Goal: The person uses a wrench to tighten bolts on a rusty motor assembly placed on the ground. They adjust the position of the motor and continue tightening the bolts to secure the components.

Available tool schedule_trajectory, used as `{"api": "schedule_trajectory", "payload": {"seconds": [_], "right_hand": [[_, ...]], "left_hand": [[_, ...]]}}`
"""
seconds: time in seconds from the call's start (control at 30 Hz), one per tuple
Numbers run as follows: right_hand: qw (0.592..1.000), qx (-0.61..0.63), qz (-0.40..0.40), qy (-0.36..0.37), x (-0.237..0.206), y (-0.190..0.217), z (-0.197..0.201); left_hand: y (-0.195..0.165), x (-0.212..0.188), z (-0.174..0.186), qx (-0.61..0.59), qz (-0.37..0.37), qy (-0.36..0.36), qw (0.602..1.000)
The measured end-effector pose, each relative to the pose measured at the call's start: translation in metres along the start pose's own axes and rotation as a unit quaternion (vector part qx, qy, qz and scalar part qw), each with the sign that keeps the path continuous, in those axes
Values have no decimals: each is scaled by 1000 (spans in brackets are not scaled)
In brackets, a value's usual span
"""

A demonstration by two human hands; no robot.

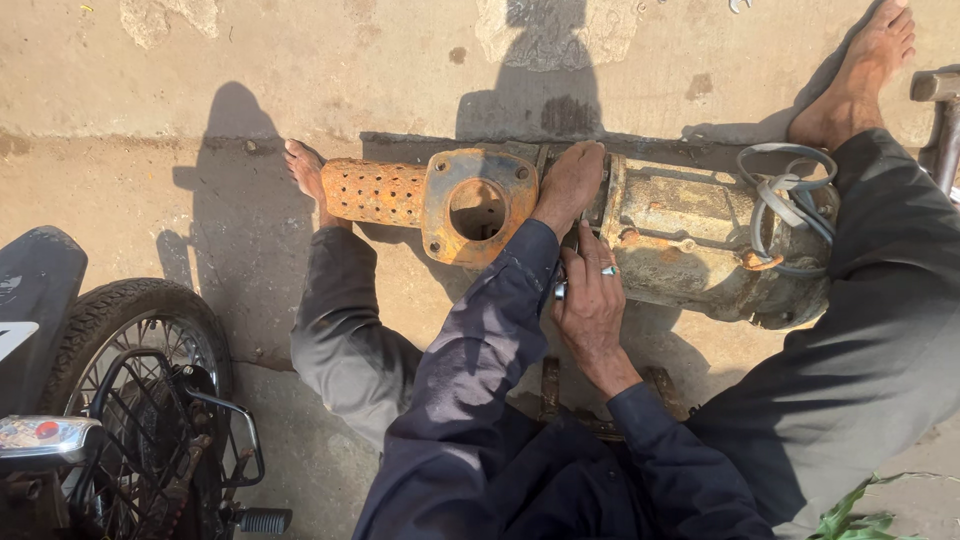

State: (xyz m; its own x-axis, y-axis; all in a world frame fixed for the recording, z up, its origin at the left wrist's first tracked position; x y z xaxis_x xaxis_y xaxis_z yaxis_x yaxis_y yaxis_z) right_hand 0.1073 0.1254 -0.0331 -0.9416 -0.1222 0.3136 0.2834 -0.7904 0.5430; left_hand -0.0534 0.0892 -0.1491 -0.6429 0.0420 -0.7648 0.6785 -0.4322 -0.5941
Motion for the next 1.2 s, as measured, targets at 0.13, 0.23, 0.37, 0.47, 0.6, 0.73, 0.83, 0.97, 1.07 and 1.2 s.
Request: {"api": "schedule_trajectory", "payload": {"seconds": [0.13,0.23,0.37,0.47,0.6,0.73,0.83,0.97,1.07,1.2], "right_hand": [[999,-1,16,48,10,1,7],[998,-22,40,38,16,0,19],[997,27,56,46,41,-21,36],[989,38,138,40,85,-51,47],[991,97,47,80,166,-122,12],[991,129,42,19,208,-183,-40],[983,152,-64,83,216,-230,-100],[856,9,-215,471,185,-253,-178],[887,-19,-38,459,183,-243,-193],[872,27,-188,450,193,-248,-180]], "left_hand": [[0,4,0,-18,-5,8,1000],[0,6,-1,-7,52,19,998],[-8,7,-4,-24,74,24,997],[-23,-6,3,-208,134,86,965],[-53,-63,36,-308,8,107,945],[-79,-138,77,-315,-106,106,937],[-84,-179,100,-313,-128,111,934],[-77,-195,111,-294,-72,113,946],[-67,-189,109,-285,-39,115,951],[-49,-192,96,-272,-32,132,953]]}}
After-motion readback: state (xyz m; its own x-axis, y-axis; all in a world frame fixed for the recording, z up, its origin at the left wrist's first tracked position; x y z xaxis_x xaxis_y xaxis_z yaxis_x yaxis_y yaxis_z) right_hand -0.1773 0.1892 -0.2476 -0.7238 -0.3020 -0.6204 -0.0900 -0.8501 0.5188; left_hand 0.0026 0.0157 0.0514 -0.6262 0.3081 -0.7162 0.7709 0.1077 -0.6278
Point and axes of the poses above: each hand's wrist, its own x-axis towards the middle knuckle, its own z-axis out of the back of the hand, y = z × x, the point moved 4 cm from there along x, towards the middle knuckle, and after that the axes turned 14 degrees about z, right-handed, at the moved point
